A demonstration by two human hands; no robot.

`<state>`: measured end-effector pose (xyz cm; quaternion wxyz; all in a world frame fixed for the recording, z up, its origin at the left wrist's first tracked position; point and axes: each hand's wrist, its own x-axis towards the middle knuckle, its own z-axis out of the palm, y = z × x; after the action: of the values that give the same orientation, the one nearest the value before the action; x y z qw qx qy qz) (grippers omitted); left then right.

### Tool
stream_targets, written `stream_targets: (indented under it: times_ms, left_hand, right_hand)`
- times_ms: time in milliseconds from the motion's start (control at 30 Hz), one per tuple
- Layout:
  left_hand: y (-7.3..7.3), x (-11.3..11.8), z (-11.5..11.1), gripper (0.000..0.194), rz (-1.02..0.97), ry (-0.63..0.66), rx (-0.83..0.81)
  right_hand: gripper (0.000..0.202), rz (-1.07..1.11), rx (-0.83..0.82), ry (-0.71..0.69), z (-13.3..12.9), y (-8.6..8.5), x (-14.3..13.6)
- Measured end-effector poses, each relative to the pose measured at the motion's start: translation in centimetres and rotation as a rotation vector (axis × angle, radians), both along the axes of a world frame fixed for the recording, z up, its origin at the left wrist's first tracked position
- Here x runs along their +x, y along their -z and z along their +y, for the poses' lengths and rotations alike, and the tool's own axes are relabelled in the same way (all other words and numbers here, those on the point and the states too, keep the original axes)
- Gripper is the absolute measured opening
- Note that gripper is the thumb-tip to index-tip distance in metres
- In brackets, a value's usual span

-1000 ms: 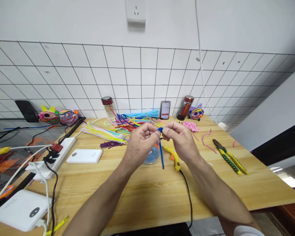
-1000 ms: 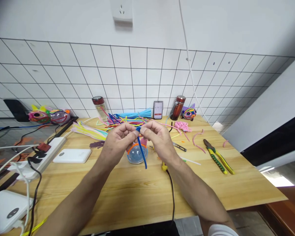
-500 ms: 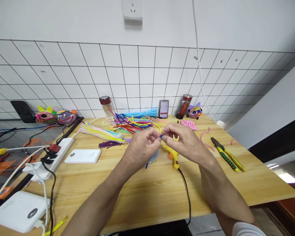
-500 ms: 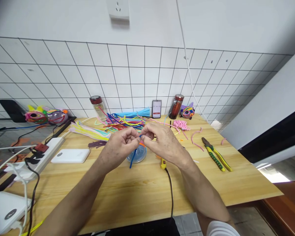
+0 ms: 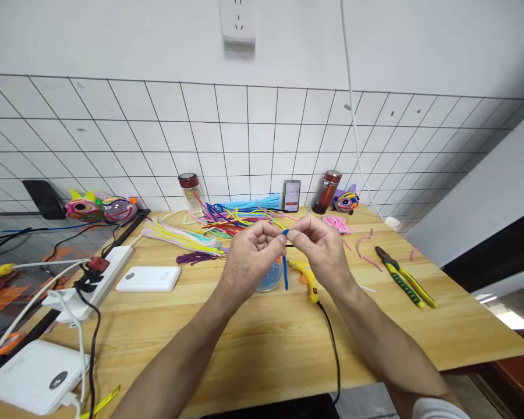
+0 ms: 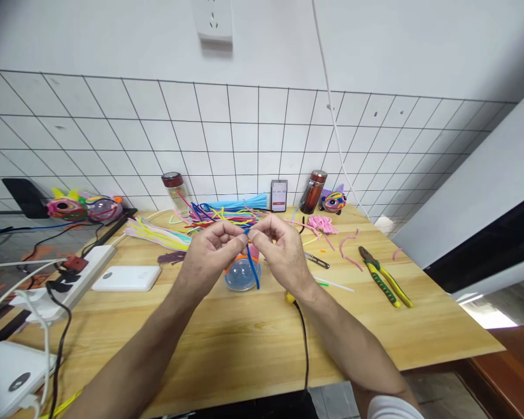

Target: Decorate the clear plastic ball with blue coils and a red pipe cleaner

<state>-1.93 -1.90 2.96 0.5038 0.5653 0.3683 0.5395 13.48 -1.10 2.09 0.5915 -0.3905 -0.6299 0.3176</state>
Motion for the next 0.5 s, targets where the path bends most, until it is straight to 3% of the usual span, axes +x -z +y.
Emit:
stream_targets:
  times_ms: [200,367,500]
  left_hand:
    - [0.4,0.5,0.0,0.02,-0.071,-0.08,0.009]
    - [0.4,0.0,0.4,0.02,-0.052,-0.051,-0.011]
    - [0.3,-0.4,0.7,0.02,0.004,0.003,-0.011]
  right_hand:
    - [0.014,0.109,-0.004,0.012,0.0,0.7,-1.0]
    - [0.023,-0.047,-0.047,-0.085,0.6,-0.4,0.9]
    - [0.021,-0.229,-0.024,-0.076,0.8,-1.3,2.5]
